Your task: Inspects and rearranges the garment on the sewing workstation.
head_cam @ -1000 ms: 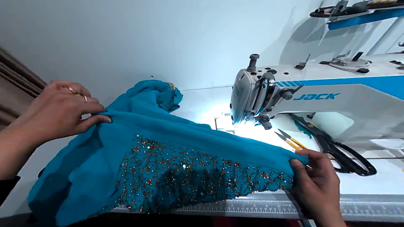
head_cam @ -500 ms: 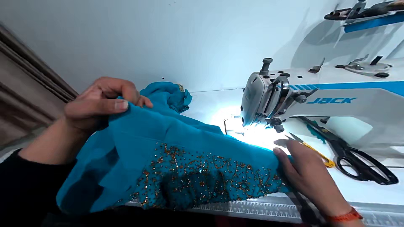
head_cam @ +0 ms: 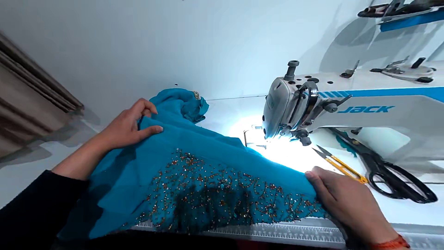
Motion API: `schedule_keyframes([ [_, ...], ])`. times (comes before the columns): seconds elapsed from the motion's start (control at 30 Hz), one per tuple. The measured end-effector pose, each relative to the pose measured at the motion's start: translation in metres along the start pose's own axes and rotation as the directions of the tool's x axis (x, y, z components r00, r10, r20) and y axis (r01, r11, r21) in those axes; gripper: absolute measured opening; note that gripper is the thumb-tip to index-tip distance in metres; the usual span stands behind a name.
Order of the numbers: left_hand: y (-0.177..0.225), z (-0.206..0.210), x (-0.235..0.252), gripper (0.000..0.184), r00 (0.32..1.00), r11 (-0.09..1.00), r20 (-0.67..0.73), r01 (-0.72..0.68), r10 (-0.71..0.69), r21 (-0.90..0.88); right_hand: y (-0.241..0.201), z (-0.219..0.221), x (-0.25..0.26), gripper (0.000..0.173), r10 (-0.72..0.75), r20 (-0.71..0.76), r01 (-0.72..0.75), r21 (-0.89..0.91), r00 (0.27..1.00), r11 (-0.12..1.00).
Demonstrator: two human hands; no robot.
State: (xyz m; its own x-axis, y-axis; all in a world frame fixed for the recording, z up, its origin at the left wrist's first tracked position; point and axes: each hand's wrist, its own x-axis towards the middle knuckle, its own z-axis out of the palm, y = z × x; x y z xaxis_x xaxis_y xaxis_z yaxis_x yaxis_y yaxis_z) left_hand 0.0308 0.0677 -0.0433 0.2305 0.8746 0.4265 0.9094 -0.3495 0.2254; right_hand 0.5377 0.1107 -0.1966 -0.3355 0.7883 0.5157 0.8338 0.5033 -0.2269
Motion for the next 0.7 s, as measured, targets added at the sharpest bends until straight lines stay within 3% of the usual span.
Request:
schedule_keyframes([
  [0.1, 0.01, -0.002, -0.007, 0.062, 0.992, 0.996, -0.095, 0.088, -0.088, -0.003, 0.0, -0.014, -0.003, 0.067, -0.037, -0.066, 0.036, -0.013, 0.997, 0.999],
  [0.2, 0.022, -0.005, -0.016, 0.049, 0.951, 0.964, -0.162, 0.265, -0.264, -0.013, -0.02, -0.03, -0.004, 0.054, -0.107, -0.158, 0.108, -0.006, 0.982, 0.994],
  [0.3, 0.032, -0.005, -0.021, 0.05, 0.816, 0.816, 0.025, 0.578, -0.577, -0.008, -0.059, -0.034, 0.0, 0.04, -0.223, -0.201, 0.243, 0.083, 0.954, 0.966],
  [0.4, 0.024, 0.004, -0.019, 0.069, 0.638, 0.658, 0.224, 0.753, -0.737, 0.021, -0.095, -0.017, 0.005, 0.046, -0.346, -0.191, 0.378, 0.166, 0.918, 0.911],
  [0.47, 0.025, 0.01, -0.016, 0.069, 0.582, 0.587, 0.285, 0.806, -0.762, -0.076, -0.108, 0.0, 0.007, 0.053, -0.412, -0.143, 0.433, 0.165, 0.9, 0.886],
  [0.6, 0.037, 0.02, -0.013, 0.043, 0.59, 0.448, 0.312, 0.789, -0.745, -0.421, -0.119, 0.027, 0.005, 0.06, -0.459, -0.054, 0.461, 0.163, 0.887, 0.872],
  [0.7, 0.056, 0.024, -0.01, 0.036, 0.579, 0.391, 0.256, 0.756, -0.774, -0.526, -0.12, 0.038, 0.002, 0.063, -0.441, -0.032, 0.44, 0.152, 0.897, 0.885],
])
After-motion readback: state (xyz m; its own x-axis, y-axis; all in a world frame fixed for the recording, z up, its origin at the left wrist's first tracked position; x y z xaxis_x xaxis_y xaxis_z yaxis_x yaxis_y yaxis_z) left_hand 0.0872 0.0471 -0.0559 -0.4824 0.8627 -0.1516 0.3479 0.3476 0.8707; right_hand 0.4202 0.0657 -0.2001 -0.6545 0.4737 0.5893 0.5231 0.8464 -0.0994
